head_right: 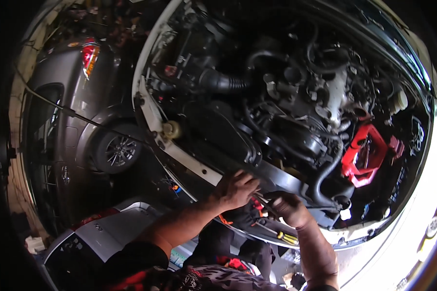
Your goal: Using a wrench and screwdriver to work on components within a vehicle engine bay.
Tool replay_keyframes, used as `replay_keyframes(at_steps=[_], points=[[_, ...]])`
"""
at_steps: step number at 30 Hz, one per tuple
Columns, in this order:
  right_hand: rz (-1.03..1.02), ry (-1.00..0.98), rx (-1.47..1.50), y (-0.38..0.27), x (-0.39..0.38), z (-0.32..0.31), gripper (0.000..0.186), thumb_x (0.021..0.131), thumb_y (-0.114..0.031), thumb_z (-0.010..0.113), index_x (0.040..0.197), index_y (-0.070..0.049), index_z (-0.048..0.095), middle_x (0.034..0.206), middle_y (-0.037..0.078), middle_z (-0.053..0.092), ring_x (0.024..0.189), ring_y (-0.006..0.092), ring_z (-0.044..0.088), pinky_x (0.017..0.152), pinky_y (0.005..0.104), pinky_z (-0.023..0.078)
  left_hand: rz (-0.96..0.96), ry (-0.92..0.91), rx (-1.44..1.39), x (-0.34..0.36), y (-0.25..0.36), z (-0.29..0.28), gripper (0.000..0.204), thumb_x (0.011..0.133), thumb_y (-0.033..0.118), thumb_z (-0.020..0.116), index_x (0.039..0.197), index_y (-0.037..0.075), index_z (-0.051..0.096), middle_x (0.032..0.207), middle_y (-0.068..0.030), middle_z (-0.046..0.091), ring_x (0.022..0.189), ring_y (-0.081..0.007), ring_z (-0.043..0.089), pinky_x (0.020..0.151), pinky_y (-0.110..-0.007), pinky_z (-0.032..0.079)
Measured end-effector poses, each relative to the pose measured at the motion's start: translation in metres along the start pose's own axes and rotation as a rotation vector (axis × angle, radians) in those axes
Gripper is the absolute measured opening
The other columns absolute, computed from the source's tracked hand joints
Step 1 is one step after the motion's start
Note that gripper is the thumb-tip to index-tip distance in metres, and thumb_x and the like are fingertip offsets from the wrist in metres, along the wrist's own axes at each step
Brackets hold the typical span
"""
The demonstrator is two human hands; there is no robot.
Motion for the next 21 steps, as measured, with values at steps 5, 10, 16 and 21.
replay_keyframes(at_steps=[5,10,16,21], points=[[-0.268,-0.006,-0.976,0.059,0.029,0.052,0.039,0.096,-0.025,0.064,0.133,-0.013,0.063,0.121,0.018,0.067,0.094,0.0286,0.072,0.083,0.0402,0.059,-0.464,0.378,-0.503,-0.056,-0.068,-0.002,0.024,0.103,0.026,0.063,0.116,0.007,0.071,0.093,-0.0110,0.072,0.087,-0.0272,0.071,0.078,-0.037,0.056],[-0.465,-0.106,-1.594,0.106,0.044,0.093,0.045,0.088,-0.022,0.065,0.133,-0.020,0.067,0.128,0.013,0.064,0.103,0.0276,0.071,0.081,0.0423,0.062,-0.627,0.438,-0.851,-0.073,-0.084,0.008,0.045,0.110,0.043,0.049,0.129,0.007,0.066,0.092,-0.0080,0.070,0.089,-0.0184,0.069,0.080,-0.035,0.055],[-0.391,-0.280,-1.535,0.100,0.052,0.079,0.017,0.086,-0.013,0.067,0.100,-0.008,0.074,0.099,0.012,0.071,0.090,0.0299,0.070,0.075,0.0398,0.061,-0.657,0.374,-0.804,-0.065,-0.087,0.005,0.043,0.110,0.043,0.051,0.128,0.007,0.067,0.085,-0.0044,0.067,0.082,-0.0162,0.067,0.071,-0.034,0.054],[-0.223,-0.024,-0.138,0.066,0.043,0.060,0.022,0.099,-0.011,0.063,0.119,-0.001,0.064,0.103,0.008,0.069,0.095,0.0175,0.066,0.085,0.0354,0.054,-0.601,0.560,-1.070,-0.057,-0.058,0.009,0.037,0.110,0.037,0.054,0.124,0.005,0.067,0.078,0.0013,0.059,0.068,-0.0071,0.055,0.061,-0.027,0.047]])
Point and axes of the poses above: each hand's wrist, its own x-axis towards the middle knuckle, its own z-axis out of the palm, y = z × x, the point moved 2 cm from there along x, towards the middle knuckle
